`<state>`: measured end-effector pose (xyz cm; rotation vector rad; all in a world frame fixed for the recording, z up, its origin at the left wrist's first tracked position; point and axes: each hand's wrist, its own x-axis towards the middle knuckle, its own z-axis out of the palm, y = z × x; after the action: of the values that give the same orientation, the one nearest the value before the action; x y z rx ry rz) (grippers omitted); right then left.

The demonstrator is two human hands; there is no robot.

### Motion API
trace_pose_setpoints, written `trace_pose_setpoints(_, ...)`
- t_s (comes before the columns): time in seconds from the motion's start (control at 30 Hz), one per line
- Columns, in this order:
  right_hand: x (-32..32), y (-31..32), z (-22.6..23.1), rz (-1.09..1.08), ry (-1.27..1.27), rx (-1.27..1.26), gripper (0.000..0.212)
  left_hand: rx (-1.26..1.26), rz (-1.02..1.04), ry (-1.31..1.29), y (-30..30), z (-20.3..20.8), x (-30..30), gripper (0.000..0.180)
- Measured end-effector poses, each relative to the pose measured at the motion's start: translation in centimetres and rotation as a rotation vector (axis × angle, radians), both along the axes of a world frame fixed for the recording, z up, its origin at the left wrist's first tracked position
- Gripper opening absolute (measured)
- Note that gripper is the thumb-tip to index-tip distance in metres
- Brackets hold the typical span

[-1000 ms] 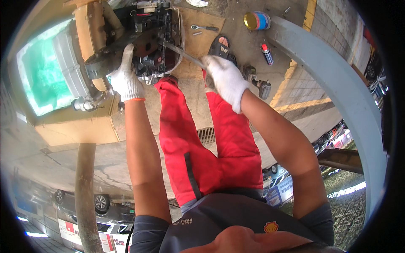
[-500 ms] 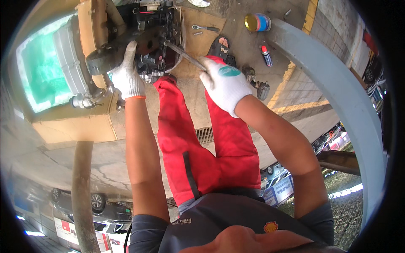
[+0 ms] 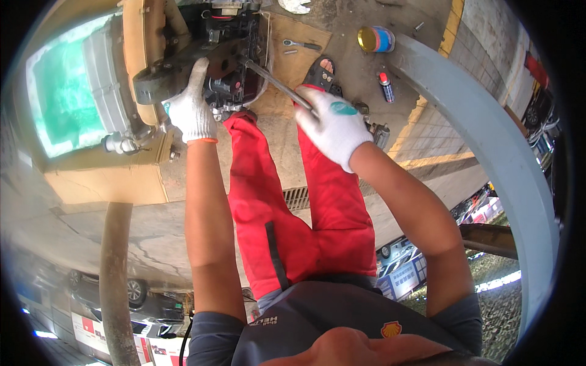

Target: The person uses a socket wrench and an impact wrench to tighten bolts on an engine block. They then lift and position a cylinder head onto the engine block, aligning it for installation.

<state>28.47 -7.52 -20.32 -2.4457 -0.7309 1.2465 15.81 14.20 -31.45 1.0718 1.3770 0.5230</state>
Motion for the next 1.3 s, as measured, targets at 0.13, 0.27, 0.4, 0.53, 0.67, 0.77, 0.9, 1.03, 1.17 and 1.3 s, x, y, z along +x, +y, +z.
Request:
trace_pose_setpoints(0.13, 0.2, 0.6, -0.1, -0.098, 0.064, -0.188, 0.046, -0.056, -0.037, 0.06, 0.3, 0.7, 0.0, 0.056)
trace_pose_setpoints(0.27, -0.2, 0.7, -1.0, -0.414, 0.242, -0.041, 0.048, -0.017, 0.01, 0.025, 0.0, 0.2, 0.0, 0.057)
trace_pose_setpoints(0.4, 0.9, 2.2, 0.2, 0.173, -0.036, -0.186, 0.047, -0.093, -0.046, 0.082, 0.3, 1.2, 0.1, 0.062)
trace_pose_setpoints(0.53, 1.1, 3.3, -0.3, -1.187, 0.867, -0.02, 0.038, -0.064, -0.004, 0.086, 0.3, 0.5, -0.1, 0.061)
trace_pose_setpoints(0.67, 1.1, 2.6, -0.5, -0.573, 0.382, -0.009, 0.046, -0.013, 0.022, 0.04, 0.0, 0.2, -0.1, 0.061)
trace_pose_setpoints(0.77, 1.6, 2.8, 1.8, -0.251, 0.226, -0.072, 0.051, -0.058, 0.002, 0.085, 0.4, -0.1, -0.4, 0.061)
trace_pose_setpoints(0.9, 1.6, 0.8, 2.1, -0.423, 0.335, -0.031, 0.053, -0.072, -0.017, 0.103, 0.7, 0.5, -0.1, 0.059)
trace_pose_setpoints(1.03, 1.4, -1.2, 3.5, -0.752, 0.494, 0.019, 0.055, -0.055, -0.046, 0.166, 1.2, 1.0, 0.4, 0.064)
trace_pose_setpoints(1.17, -0.4, -4.9, 3.7, -0.888, 0.586, 0.069, 0.053, 0.016, -0.066, 0.116, 1.7, 0.3, -0.1, 0.071)
trace_pose_setpoints(1.3, -1.3, -6.8, 4.3, -0.898, 0.606, 0.057, 0.052, -0.172, -0.019, 0.178, 1.7, 1.2, 0.2, 0.078)
